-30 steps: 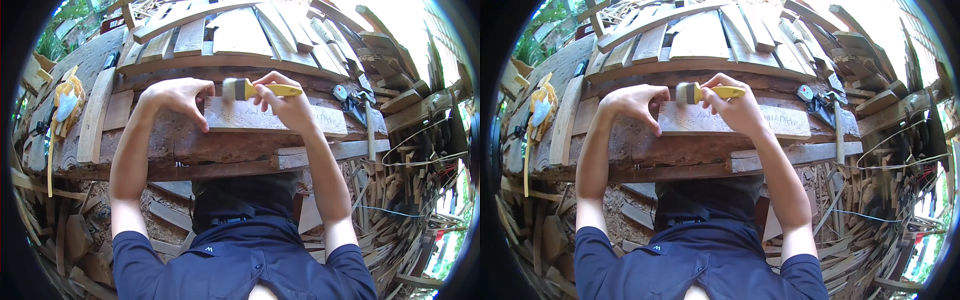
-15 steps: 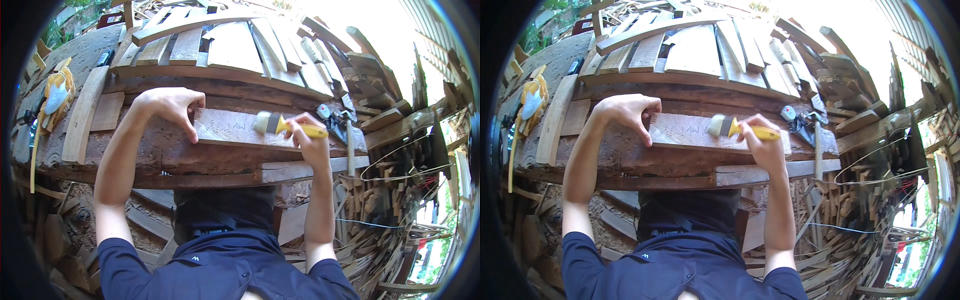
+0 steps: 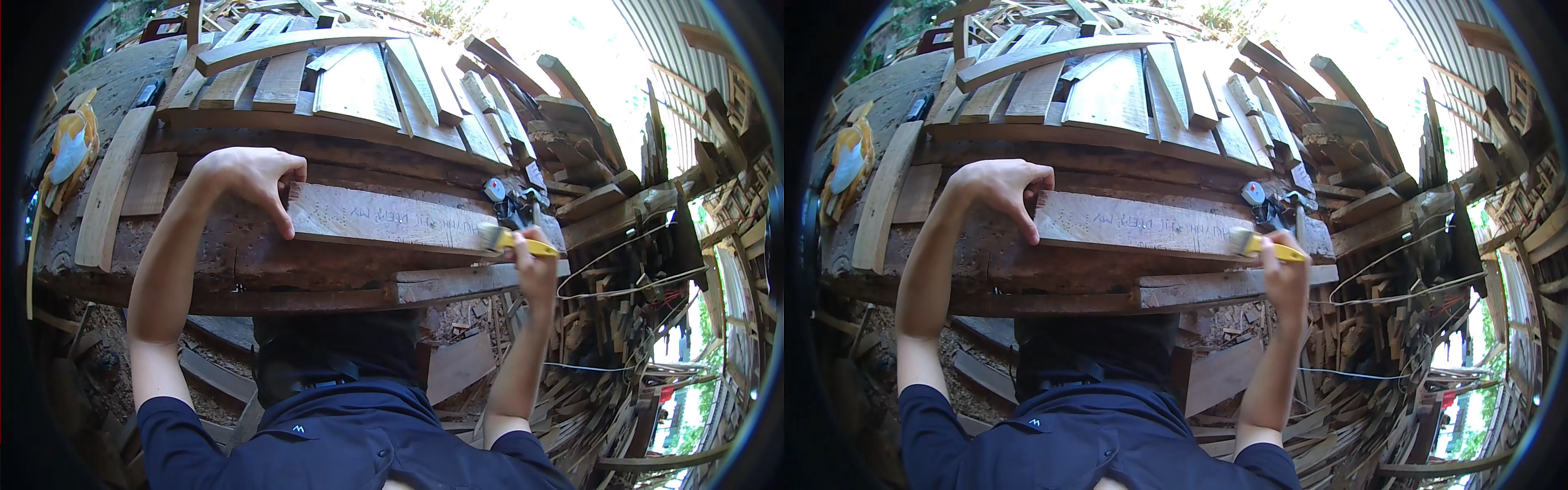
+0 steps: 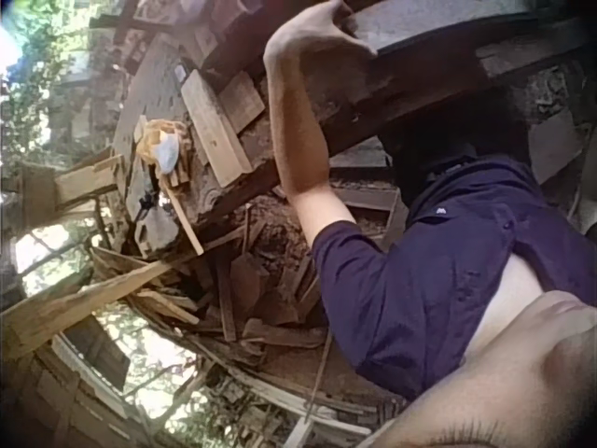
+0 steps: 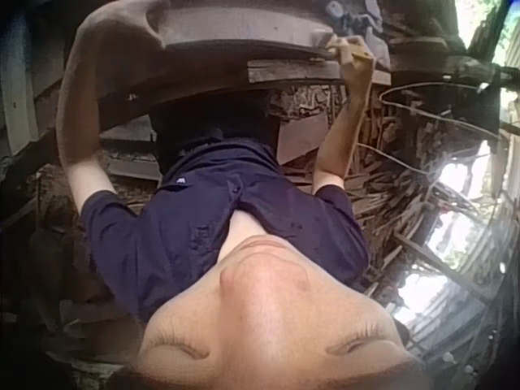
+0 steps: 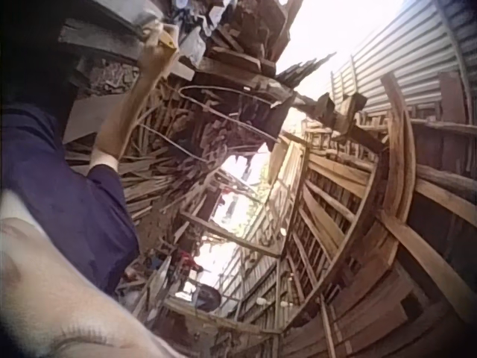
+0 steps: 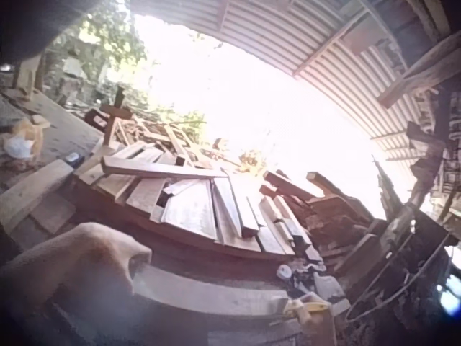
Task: Hammering a wooden piece and then using a brush to clean or apply finish to a carved wooden board.
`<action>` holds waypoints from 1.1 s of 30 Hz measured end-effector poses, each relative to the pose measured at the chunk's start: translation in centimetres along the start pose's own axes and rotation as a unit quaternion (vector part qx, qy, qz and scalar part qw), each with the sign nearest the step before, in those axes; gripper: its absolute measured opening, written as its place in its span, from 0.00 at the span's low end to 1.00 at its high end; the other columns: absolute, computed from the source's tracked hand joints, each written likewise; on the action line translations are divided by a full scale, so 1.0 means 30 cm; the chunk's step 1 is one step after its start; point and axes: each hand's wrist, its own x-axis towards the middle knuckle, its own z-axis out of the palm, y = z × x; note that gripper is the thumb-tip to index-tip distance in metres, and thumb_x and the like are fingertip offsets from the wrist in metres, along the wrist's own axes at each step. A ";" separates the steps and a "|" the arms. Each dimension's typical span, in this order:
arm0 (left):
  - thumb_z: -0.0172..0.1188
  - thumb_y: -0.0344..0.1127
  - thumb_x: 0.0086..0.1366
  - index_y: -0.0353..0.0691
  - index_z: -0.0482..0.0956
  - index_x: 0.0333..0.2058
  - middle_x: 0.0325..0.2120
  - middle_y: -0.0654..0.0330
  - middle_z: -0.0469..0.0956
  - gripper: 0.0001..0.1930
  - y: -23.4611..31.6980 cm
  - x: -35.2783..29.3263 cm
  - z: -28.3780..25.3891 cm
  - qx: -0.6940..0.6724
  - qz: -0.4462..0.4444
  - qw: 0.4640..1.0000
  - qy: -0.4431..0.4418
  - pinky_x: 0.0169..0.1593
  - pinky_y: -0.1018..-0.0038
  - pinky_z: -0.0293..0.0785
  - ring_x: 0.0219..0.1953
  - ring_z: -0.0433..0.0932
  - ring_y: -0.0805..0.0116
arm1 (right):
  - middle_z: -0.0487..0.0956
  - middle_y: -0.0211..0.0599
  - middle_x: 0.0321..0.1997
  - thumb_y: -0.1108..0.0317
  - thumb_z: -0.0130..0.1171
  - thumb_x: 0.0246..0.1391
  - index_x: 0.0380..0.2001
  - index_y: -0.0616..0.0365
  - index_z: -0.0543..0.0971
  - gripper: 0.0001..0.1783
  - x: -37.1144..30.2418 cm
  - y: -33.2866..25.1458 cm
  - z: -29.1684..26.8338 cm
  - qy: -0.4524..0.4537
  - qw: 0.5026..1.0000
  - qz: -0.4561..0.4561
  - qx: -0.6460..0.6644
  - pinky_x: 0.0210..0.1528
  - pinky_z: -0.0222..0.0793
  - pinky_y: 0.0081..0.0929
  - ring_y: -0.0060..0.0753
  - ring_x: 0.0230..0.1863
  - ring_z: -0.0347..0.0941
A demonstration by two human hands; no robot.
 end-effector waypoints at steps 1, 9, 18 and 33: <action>0.90 0.58 0.36 0.34 0.78 0.54 0.41 0.50 0.83 0.50 0.007 0.010 -0.004 -0.008 0.002 1.000 0.000 0.50 0.62 0.79 0.45 0.82 0.56 | 0.82 0.29 0.25 0.70 0.56 0.72 0.33 0.59 0.81 0.11 -0.001 -0.026 0.050 -0.032 0.999 -0.003 0.024 0.29 0.70 0.23 0.17 0.27 0.76; 0.91 0.57 0.35 0.35 0.78 0.51 0.35 0.57 0.79 0.48 0.000 0.039 0.010 -0.042 0.025 0.999 -0.015 0.44 0.65 0.77 0.39 0.79 0.63 | 0.83 0.38 0.29 0.67 0.65 0.69 0.42 0.59 0.81 0.07 -0.068 -0.403 0.556 -0.180 0.948 -0.161 0.206 0.34 0.73 0.30 0.25 0.30 0.79; 0.91 0.56 0.36 0.35 0.77 0.53 0.38 0.55 0.80 0.49 0.030 0.003 -0.016 -0.022 -0.001 1.000 -0.005 0.48 0.64 0.78 0.41 0.79 0.61 | 0.83 0.30 0.27 0.70 0.60 0.72 0.40 0.59 0.82 0.06 -0.016 -0.119 0.255 -0.056 0.994 -0.028 0.092 0.27 0.72 0.20 0.16 0.26 0.77; 0.92 0.54 0.35 0.36 0.79 0.49 0.33 0.61 0.79 0.46 -0.001 0.032 0.004 -0.030 0.053 0.998 0.002 0.43 0.68 0.76 0.38 0.78 0.67 | 0.85 0.59 0.35 0.64 0.62 0.66 0.42 0.59 0.80 0.09 -0.075 -0.331 0.436 -0.065 0.983 -0.149 0.083 0.41 0.79 0.57 0.66 0.39 0.84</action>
